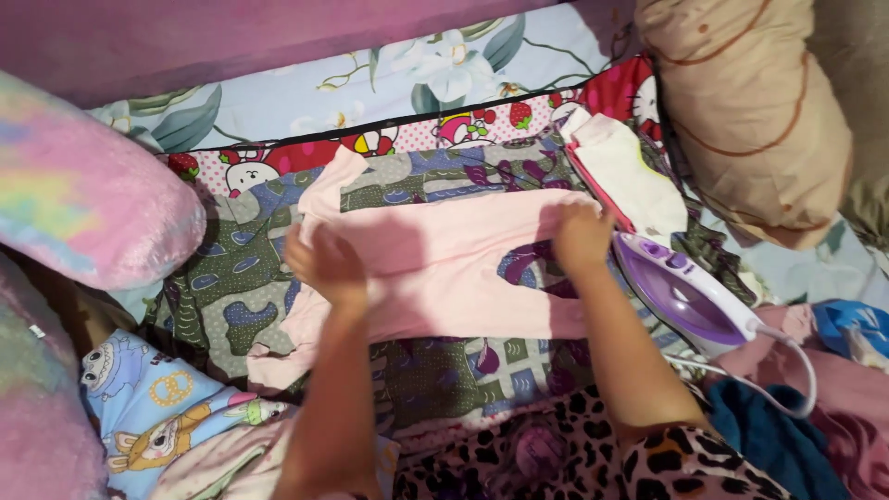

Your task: The person irons several small pieces of clothing on a bed. They smooth and press a white top, a yellow and white baby onesie, and a pink long-sleeved shirt using a purple iron, folding each item after ironing.

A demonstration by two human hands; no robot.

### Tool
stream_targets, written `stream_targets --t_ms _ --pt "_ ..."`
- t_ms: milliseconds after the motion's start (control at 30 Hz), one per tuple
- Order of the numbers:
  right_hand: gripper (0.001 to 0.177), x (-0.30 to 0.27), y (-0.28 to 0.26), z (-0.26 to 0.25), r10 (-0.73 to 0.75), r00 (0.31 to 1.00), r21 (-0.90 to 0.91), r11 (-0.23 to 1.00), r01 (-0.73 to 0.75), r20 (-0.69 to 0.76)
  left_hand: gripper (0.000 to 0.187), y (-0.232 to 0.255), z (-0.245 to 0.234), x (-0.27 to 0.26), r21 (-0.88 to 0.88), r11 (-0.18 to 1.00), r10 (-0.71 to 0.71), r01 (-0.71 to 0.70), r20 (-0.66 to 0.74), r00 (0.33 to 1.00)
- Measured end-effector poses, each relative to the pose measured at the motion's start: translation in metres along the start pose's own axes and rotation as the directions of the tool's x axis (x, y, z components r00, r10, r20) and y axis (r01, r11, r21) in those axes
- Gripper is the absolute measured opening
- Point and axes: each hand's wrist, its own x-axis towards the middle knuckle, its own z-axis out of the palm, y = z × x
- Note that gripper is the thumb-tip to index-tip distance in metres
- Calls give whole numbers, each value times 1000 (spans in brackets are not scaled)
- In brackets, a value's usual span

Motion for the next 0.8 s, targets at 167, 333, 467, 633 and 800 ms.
stream_targets --t_ms 167,333,467,633,800 --pt "50 -69 -33 -81 54 989 270 959 -90 139 56 40 -70 -117 -27 964 262 -264 259 930" --pt "41 -101 47 -104 206 977 173 966 -195 -51 74 32 -115 -160 -98 929 367 -356 352 861" --pt "47 -114 137 -80 371 928 260 899 -353 -24 87 35 -151 -163 4 976 182 -218 532 827" --pt "38 -130 178 -14 287 927 547 829 -115 -241 84 51 -207 -166 53 977 118 -207 677 727" --pt "21 -133 150 -49 219 845 388 922 -15 -488 85 54 -258 -180 -84 976 191 -202 773 604"
